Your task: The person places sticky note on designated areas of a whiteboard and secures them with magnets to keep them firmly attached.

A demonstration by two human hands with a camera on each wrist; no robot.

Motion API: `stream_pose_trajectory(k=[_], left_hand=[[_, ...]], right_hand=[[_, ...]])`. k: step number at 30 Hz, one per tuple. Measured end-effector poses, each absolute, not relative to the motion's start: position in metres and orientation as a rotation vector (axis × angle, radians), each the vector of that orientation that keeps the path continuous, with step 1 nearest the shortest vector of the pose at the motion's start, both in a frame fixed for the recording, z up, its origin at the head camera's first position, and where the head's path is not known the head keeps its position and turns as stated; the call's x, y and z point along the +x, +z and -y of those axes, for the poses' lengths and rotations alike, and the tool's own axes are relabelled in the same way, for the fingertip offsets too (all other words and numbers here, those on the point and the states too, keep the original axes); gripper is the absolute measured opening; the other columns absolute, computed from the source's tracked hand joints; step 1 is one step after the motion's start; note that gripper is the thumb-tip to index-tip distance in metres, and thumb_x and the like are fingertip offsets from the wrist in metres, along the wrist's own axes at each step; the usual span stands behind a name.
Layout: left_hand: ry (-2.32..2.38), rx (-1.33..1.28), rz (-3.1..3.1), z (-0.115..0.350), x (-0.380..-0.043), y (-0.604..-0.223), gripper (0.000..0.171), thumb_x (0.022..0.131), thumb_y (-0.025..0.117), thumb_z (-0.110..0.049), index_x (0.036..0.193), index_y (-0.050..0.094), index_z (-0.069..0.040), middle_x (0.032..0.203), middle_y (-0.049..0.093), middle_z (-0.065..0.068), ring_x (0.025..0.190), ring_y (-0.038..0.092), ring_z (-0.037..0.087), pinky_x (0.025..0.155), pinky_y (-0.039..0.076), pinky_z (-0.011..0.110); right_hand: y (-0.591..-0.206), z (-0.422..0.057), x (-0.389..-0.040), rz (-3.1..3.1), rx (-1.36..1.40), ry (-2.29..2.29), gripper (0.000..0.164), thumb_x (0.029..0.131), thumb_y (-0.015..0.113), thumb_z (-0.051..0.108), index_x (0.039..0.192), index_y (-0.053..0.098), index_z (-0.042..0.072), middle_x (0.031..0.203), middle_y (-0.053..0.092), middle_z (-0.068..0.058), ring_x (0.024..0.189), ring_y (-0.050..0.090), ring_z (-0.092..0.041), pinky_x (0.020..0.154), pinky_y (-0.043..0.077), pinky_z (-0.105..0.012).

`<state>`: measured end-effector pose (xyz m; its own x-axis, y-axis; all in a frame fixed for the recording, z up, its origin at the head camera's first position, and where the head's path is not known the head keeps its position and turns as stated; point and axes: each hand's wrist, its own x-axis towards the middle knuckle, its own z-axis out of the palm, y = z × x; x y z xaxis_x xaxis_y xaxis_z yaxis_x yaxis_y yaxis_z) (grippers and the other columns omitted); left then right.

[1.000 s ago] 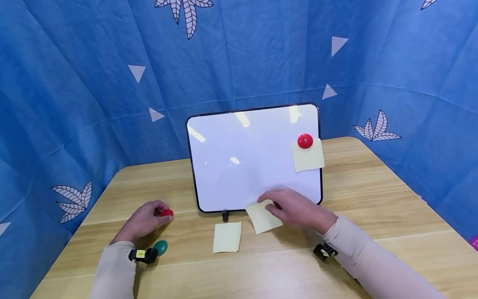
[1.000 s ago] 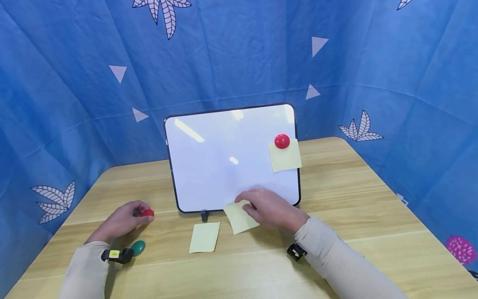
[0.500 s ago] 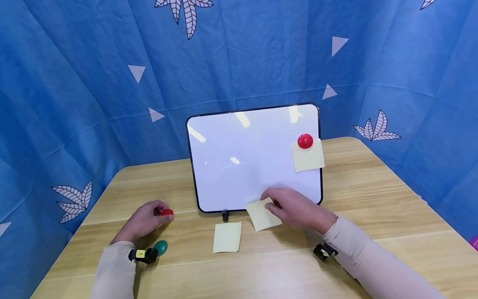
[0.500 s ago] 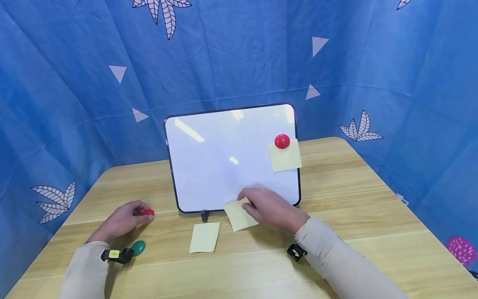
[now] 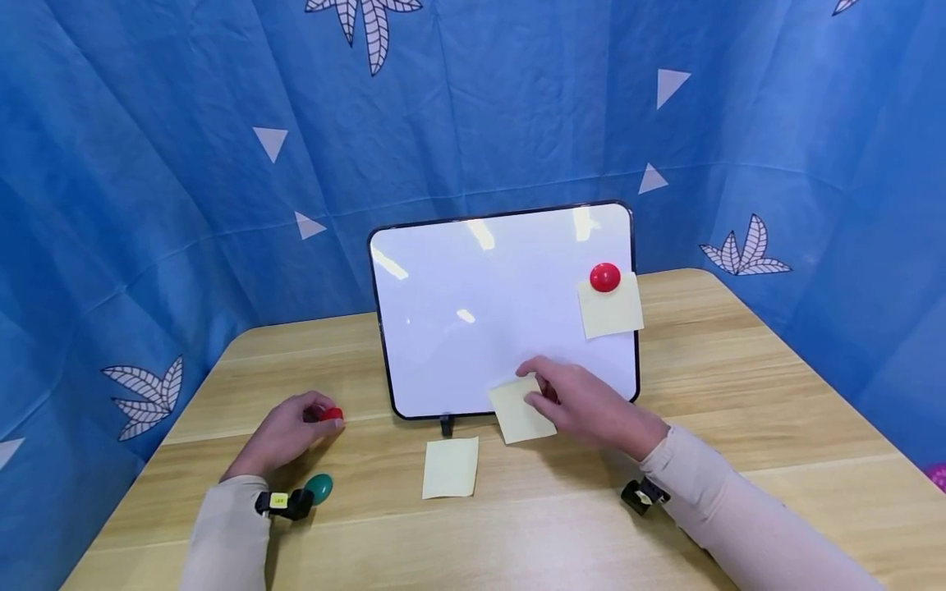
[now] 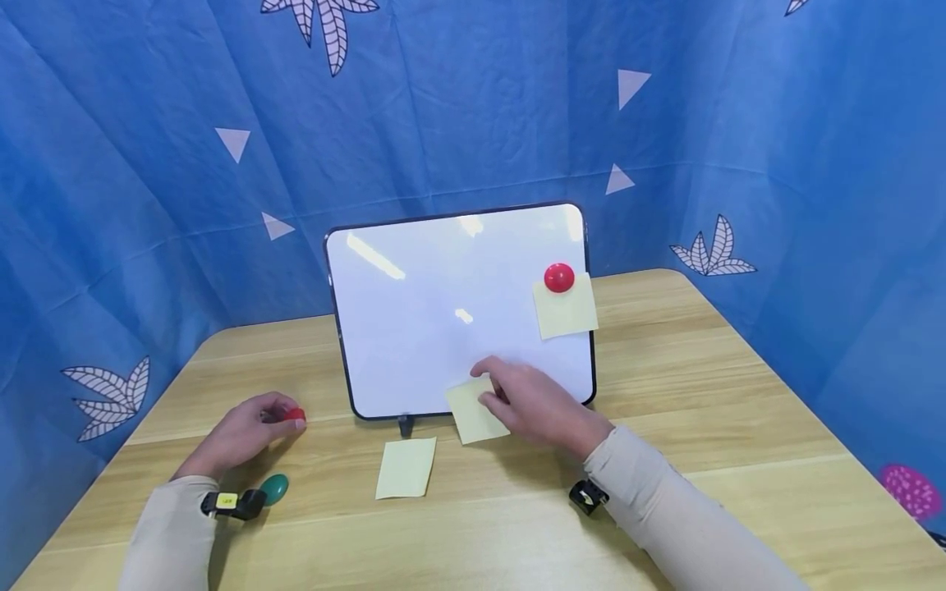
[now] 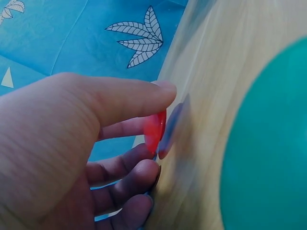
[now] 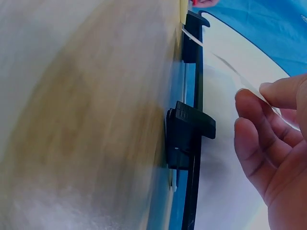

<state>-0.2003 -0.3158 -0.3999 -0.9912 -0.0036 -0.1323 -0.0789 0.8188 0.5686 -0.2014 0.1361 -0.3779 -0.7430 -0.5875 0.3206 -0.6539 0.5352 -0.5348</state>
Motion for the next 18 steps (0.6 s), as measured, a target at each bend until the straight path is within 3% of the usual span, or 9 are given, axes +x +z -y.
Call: stream_pose_trajectory(k=[5, 10, 18], left_hand=[[0.919, -0.084, -2.881, 0.3158, -0.1998, -0.3996, 0.041, 0.091, 0.075, -0.036, 0.12, 0.063, -0.009, 0.113, 0.061, 0.011, 0.1, 0.053, 0.03, 0.082, 0.048, 0.042], [0.929, -0.116, -2.877, 0.3158, -0.1996, -0.3991, 0.046, 0.092, 0.073, -0.04, 0.121, 0.061, -0.007, 0.112, 0.061, 0.013, 0.097, 0.052, 0.03, 0.078, 0.047, 0.039], [0.945, -0.153, -2.86, 0.3157, -0.2015, -0.4003, 0.046, 0.094, 0.069, -0.042, 0.121, 0.06, -0.006, 0.112, 0.06, 0.014, 0.096, 0.052, 0.03, 0.074, 0.046, 0.035]], right_hand=[[-0.3778, -0.1367, -0.2029, 2.558, 1.115, 0.98, 0.02, 0.095, 0.068, 0.008, 0.115, 0.065, 0.011, 0.071, 0.051, 0.011, 0.061, 0.048, -0.005, 0.058, 0.047, -0.024], [-0.3794, -0.1375, -0.2042, 2.497, 1.127, 0.986, 0.012, 0.093, 0.069, 0.005, 0.102, 0.068, 0.013, 0.084, 0.061, 0.01, 0.07, 0.053, -0.005, 0.064, 0.05, -0.024], [-0.3753, -0.1394, -0.2033, 2.465, 1.019, 1.12, 0.011, 0.092, 0.071, 0.005, 0.1, 0.071, 0.012, 0.079, 0.06, 0.01, 0.065, 0.054, -0.007, 0.058, 0.05, -0.024]])
